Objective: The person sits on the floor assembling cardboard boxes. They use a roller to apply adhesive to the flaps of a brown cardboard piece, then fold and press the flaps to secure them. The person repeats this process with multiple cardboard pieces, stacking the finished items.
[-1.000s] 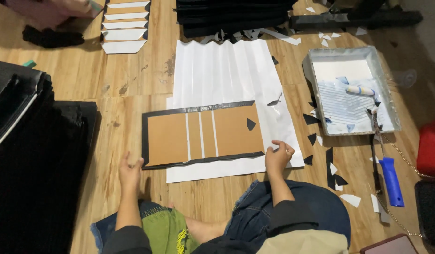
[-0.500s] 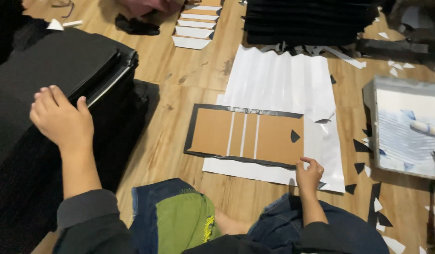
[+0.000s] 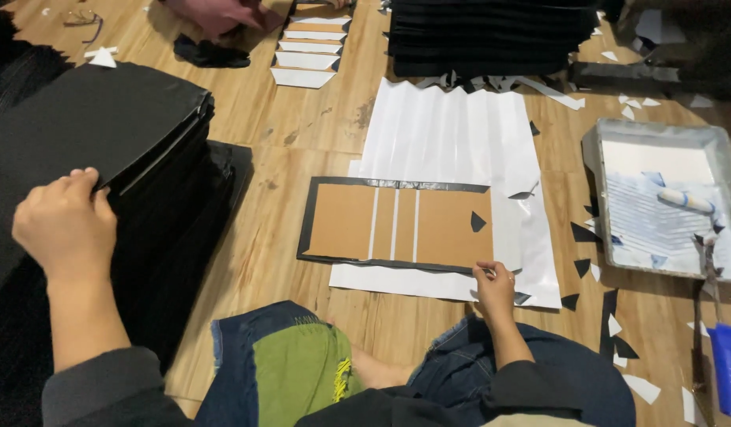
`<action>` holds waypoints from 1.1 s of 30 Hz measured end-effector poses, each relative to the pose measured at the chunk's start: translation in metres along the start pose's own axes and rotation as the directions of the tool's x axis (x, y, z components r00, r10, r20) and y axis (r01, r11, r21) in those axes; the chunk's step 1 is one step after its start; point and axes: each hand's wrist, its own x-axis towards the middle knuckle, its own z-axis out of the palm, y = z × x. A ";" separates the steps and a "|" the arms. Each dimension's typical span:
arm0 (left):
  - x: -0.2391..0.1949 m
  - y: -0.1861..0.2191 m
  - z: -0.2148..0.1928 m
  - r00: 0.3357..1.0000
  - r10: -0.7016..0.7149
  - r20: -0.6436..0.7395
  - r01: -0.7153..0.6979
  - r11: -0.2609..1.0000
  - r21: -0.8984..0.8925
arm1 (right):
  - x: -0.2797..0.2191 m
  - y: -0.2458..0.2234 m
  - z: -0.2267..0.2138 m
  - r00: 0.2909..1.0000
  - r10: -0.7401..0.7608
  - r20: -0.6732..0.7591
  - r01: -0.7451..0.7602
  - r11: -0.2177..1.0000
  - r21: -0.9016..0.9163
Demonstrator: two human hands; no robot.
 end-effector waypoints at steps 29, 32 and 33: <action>-0.020 0.221 -0.211 0.903 0.193 -0.384 -0.403 0.066 -0.913 | -0.023 -0.001 -0.015 0.361 -0.922 0.140 0.927 0.339 -0.159; -0.054 0.242 -0.174 0.983 0.183 -0.022 -0.001 -0.114 -0.993 | 0.005 0.036 -0.004 0.670 -0.701 0.246 0.738 0.666 -0.111; -0.055 0.243 -0.171 0.983 0.184 -0.027 -0.005 -0.118 -0.993 | -0.007 0.021 -0.006 0.671 -0.701 0.241 0.737 0.666 -0.113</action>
